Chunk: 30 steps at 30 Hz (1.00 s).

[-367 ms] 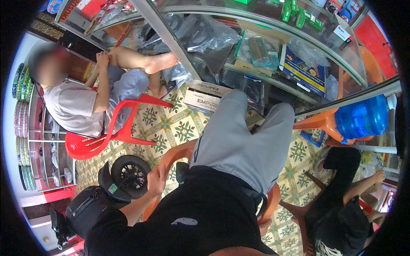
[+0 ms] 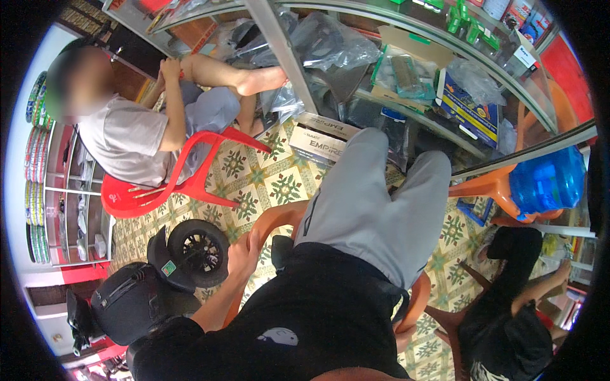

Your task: The person sits at a glass counter and repeatedly picks up small green and white boxes. They open the boxes, remove the contents, and place the empty boxes back on the counter. The person handles the items one at a time in a repetitive sequence.

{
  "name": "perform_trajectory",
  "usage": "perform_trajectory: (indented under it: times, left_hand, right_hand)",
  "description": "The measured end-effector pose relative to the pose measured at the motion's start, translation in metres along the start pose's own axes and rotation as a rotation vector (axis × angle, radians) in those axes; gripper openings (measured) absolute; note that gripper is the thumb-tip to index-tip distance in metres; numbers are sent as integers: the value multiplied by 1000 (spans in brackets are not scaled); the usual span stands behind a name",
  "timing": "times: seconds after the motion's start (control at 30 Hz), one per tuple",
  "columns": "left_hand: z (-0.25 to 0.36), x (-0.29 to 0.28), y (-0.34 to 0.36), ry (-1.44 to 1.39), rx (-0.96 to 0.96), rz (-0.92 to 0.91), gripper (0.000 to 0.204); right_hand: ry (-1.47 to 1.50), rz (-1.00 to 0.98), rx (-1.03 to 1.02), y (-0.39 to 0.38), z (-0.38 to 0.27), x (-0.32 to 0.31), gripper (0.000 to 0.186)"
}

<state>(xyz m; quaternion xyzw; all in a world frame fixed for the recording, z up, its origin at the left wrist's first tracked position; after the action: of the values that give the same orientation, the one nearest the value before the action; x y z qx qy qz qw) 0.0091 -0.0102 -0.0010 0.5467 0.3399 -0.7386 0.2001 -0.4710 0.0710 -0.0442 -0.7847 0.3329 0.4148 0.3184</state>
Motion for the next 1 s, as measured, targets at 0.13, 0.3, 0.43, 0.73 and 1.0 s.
perform_trajectory:
  times: [0.13,0.3,0.43,0.73,1.0]
  left_hand:
    - [1,-1,0,-18,-2,-3,56]
    - [5,-2,1,19,45,16,57]
    - [-11,9,2,-44,103,62,60]
    - [1,7,9,-52,123,56,60]
    - [-2,9,33,-45,292,85,62]
  right_hand:
    - [3,19,-96,-9,-40,-12,50]
    - [-59,38,-125,-7,-38,-13,56]
    - [109,-47,-240,-2,-51,-22,54]
    - [617,-213,-131,26,-40,-2,35]
    - [877,-433,-119,39,-31,0,33]
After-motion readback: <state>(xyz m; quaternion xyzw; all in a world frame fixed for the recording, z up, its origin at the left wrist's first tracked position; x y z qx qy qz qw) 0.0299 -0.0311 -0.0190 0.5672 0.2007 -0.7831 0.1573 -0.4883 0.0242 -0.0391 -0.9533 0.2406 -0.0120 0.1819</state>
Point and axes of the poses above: each hand's wrist, its own y-axis towards the middle knuckle, its own x-axis out of the palm, z = x × y, the point moved 2 cm from there along y, towards the middle knuckle, and after that the axes turned 15 degrees about y, right-handed, at the moved point
